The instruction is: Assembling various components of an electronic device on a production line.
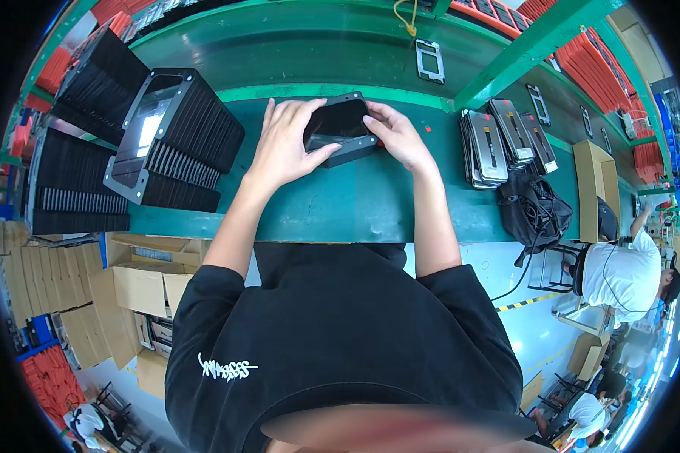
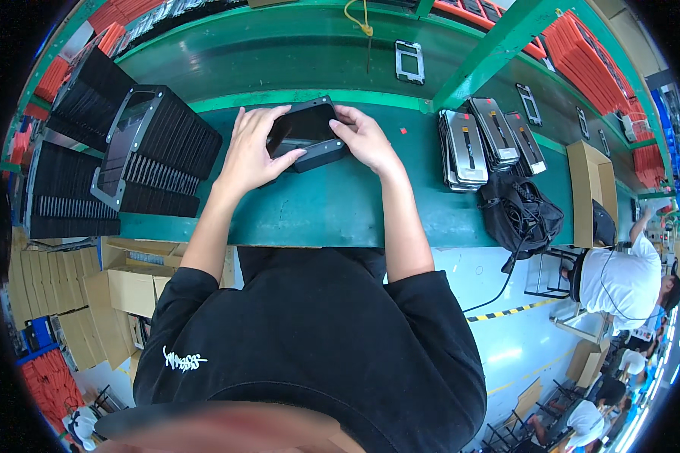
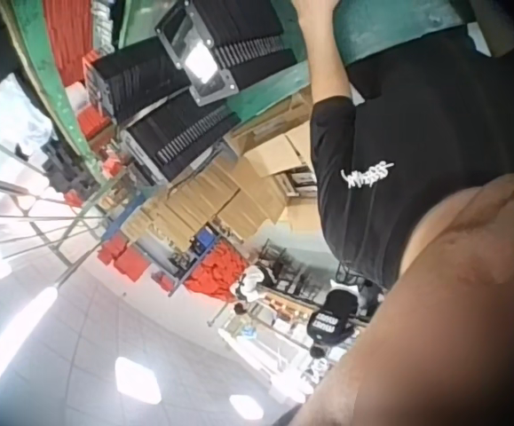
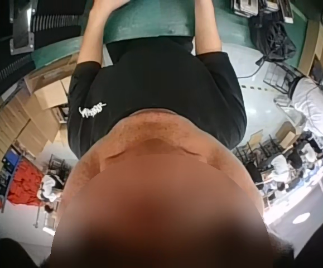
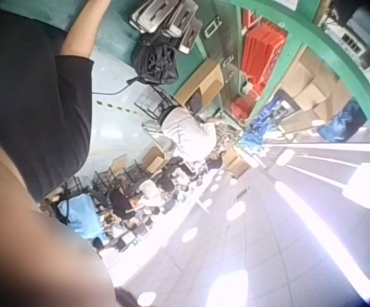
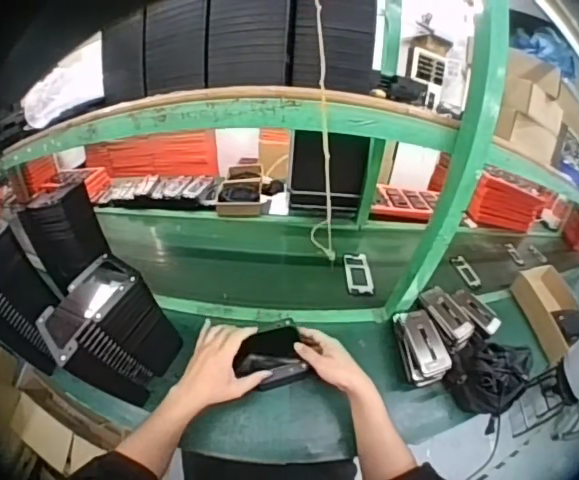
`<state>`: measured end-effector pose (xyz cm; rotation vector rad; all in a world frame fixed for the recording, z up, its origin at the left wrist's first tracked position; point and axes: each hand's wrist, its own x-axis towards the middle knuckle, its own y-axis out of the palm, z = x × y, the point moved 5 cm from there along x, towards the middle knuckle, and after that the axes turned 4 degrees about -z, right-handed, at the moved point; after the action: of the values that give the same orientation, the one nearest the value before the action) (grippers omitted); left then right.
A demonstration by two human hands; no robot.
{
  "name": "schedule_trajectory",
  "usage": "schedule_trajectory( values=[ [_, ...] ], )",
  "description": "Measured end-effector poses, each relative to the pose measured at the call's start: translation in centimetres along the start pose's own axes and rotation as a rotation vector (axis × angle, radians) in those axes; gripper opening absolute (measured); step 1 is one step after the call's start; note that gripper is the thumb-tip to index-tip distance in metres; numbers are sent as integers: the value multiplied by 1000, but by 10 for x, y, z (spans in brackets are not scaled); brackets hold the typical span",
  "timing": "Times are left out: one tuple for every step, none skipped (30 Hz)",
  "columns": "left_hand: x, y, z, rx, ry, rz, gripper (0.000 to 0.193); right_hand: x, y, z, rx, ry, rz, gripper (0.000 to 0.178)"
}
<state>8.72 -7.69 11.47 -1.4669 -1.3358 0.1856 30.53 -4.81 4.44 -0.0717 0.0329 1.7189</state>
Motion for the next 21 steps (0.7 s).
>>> schedule_trajectory(
  values=[
    [-2, 0, 1, 5, 12, -6, 74, -2, 2, 0, -2, 1, -1, 47],
    [-3, -1, 2, 3, 12, -7, 74, -2, 3, 1, -1, 3, -12, 48],
    [-3, -2, 3, -17, 3, -17, 74, -3, 5, 1, -1, 4, -24, 50],
    [-2, -3, 3, -38, -5, -27, 74, -4, 7, 2, -1, 6, -36, 52],
    [-2, -4, 4, -59, -13, -38, 74, -5, 9, 1, -3, 5, -37, 52],
    [-2, -4, 5, -61, -12, -40, 74, -6, 10, 0, -2, 8, -55, 52],
    [-4, -4, 7, -70, -21, -41, 74, -6, 11, -1, 0, 10, -73, 52],
    [-5, -3, 8, -79, -30, -42, 74, -7, 11, -2, 2, 12, -91, 53],
    [-5, -3, 8, -89, -39, -43, 74, -7, 12, -2, -1, 10, -93, 53],
    [-5, -3, 8, -90, -40, -44, 74, -8, 14, -3, 0, 12, -99, 53],
    [-6, -4, 9, -97, -48, -48, 73, -9, 15, -3, 2, 14, -106, 53],
    [-6, -5, 9, -104, -56, -51, 71, -9, 15, -3, 4, 15, -113, 53],
    [-6, -5, 9, -111, -64, -54, 69, -9, 16, -3, 3, 15, -112, 53],
    [-7, -6, 8, -111, -65, -55, 69, -9, 16, -2, -3, 22, -116, 52],
    [-6, -6, 8, -112, -64, -53, 69, -9, 15, -2, -11, 29, -122, 51],
    [-6, -5, 8, -113, -64, -51, 68, -9, 14, -2, -19, 36, -129, 51],
    [-6, -4, 7, -114, -63, -48, 68, -9, 14, -3, -21, 36, -131, 51],
    [-6, -3, 8, -117, -62, -49, 68, -9, 14, -3, -18, 37, -131, 50],
    [-6, -3, 8, -124, -62, -53, 68, -8, 13, -4, -15, 38, -132, 50],
    [-6, -4, 9, -128, -63, -58, 68, -8, 14, -4, -10, 38, -130, 50],
    [-6, -4, 9, -132, -64, -63, 68, -8, 14, -4, -11, 37, -130, 50]
  ],
)
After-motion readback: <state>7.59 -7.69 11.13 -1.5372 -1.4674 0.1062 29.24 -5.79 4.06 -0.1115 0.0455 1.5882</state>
